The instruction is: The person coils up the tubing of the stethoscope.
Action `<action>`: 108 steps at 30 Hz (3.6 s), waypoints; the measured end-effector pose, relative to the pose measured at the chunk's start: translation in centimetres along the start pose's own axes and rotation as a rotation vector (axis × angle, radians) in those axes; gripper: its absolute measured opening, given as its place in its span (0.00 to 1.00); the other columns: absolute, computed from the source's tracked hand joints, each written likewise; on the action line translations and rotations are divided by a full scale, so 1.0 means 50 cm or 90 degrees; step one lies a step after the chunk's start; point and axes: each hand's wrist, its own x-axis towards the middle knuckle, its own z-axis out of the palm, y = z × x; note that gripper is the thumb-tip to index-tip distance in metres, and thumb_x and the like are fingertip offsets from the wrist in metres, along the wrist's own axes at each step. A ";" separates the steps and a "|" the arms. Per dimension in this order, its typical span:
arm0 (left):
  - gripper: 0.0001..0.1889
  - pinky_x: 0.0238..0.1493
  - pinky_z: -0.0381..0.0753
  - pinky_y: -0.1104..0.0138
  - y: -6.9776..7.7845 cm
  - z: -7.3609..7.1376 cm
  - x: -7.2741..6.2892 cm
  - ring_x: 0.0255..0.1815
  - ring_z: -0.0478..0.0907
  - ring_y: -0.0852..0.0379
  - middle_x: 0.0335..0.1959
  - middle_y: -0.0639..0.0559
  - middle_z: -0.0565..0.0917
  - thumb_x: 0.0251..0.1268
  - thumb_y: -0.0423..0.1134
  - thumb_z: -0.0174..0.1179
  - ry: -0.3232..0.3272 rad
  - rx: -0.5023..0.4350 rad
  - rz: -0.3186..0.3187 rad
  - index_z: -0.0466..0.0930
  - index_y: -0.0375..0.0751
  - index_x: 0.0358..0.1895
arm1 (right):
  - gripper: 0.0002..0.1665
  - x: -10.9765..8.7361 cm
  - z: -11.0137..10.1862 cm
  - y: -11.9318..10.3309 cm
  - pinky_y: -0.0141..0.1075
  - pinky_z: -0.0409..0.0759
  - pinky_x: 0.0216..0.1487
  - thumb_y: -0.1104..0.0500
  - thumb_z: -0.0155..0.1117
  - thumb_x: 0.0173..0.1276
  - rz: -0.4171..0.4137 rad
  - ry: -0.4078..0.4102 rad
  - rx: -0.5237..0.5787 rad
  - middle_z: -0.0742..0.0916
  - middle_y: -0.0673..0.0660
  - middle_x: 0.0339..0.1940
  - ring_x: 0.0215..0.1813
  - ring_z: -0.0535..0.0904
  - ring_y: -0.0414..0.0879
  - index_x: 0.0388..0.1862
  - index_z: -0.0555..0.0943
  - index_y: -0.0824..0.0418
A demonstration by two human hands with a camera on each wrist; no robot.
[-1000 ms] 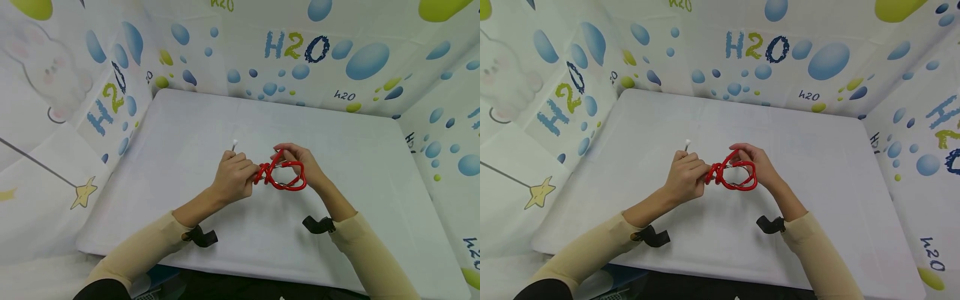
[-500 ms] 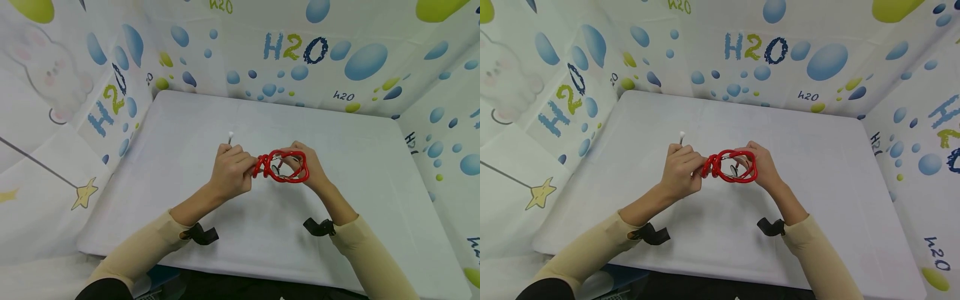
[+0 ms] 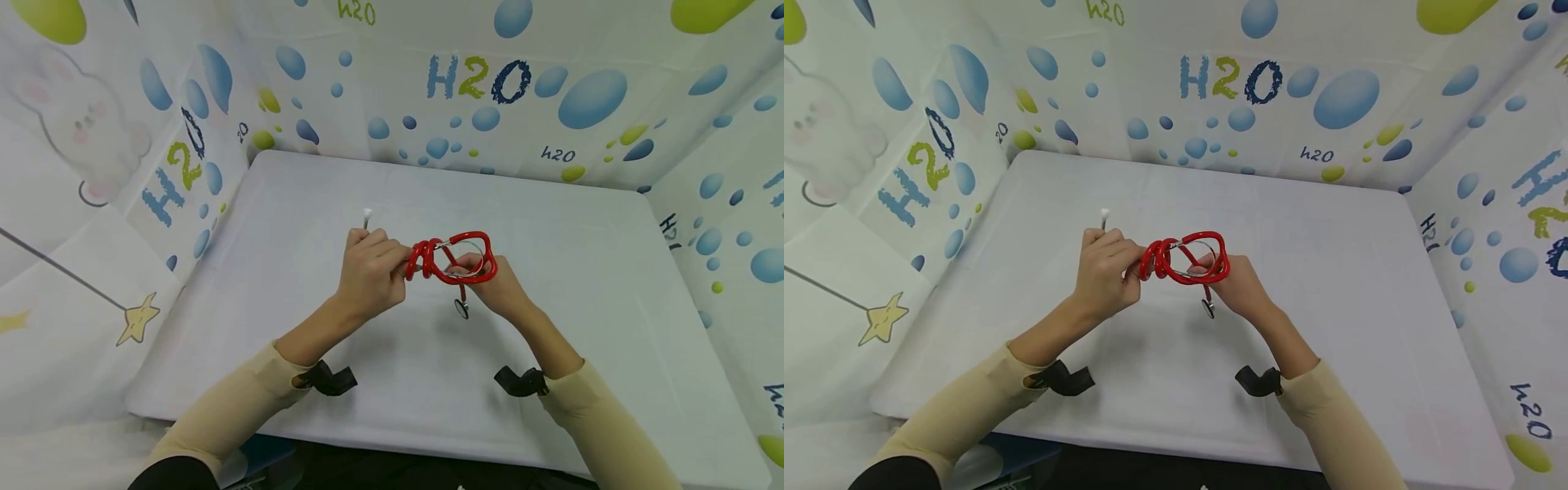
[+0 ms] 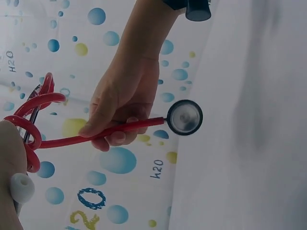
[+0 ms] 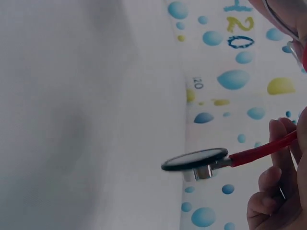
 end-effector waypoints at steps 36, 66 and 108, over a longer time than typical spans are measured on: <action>0.09 0.37 0.62 0.58 -0.048 0.034 -0.032 0.22 0.69 0.56 0.18 0.52 0.83 0.56 0.30 0.56 -0.031 0.031 -0.101 0.83 0.41 0.22 | 0.09 -0.091 0.062 -0.050 0.33 0.80 0.31 0.71 0.62 0.62 -0.151 -0.038 0.159 0.84 0.60 0.28 0.26 0.79 0.46 0.41 0.82 0.65; 0.07 0.36 0.62 0.58 -0.047 0.052 -0.047 0.21 0.67 0.56 0.16 0.53 0.82 0.54 0.31 0.58 -0.079 0.030 -0.122 0.82 0.42 0.22 | 0.14 -0.089 0.096 -0.015 0.28 0.72 0.29 0.70 0.74 0.48 -0.323 0.143 0.048 0.76 0.54 0.37 0.29 0.73 0.39 0.35 0.89 0.60; 0.06 0.37 0.64 0.60 -0.027 0.078 -0.071 0.23 0.69 0.57 0.18 0.55 0.82 0.53 0.31 0.58 -0.118 0.049 -0.162 0.84 0.43 0.25 | 0.11 -0.080 0.102 -0.108 0.31 0.78 0.24 0.62 0.62 0.66 0.011 0.155 0.220 0.85 0.64 0.23 0.18 0.78 0.47 0.28 0.81 0.70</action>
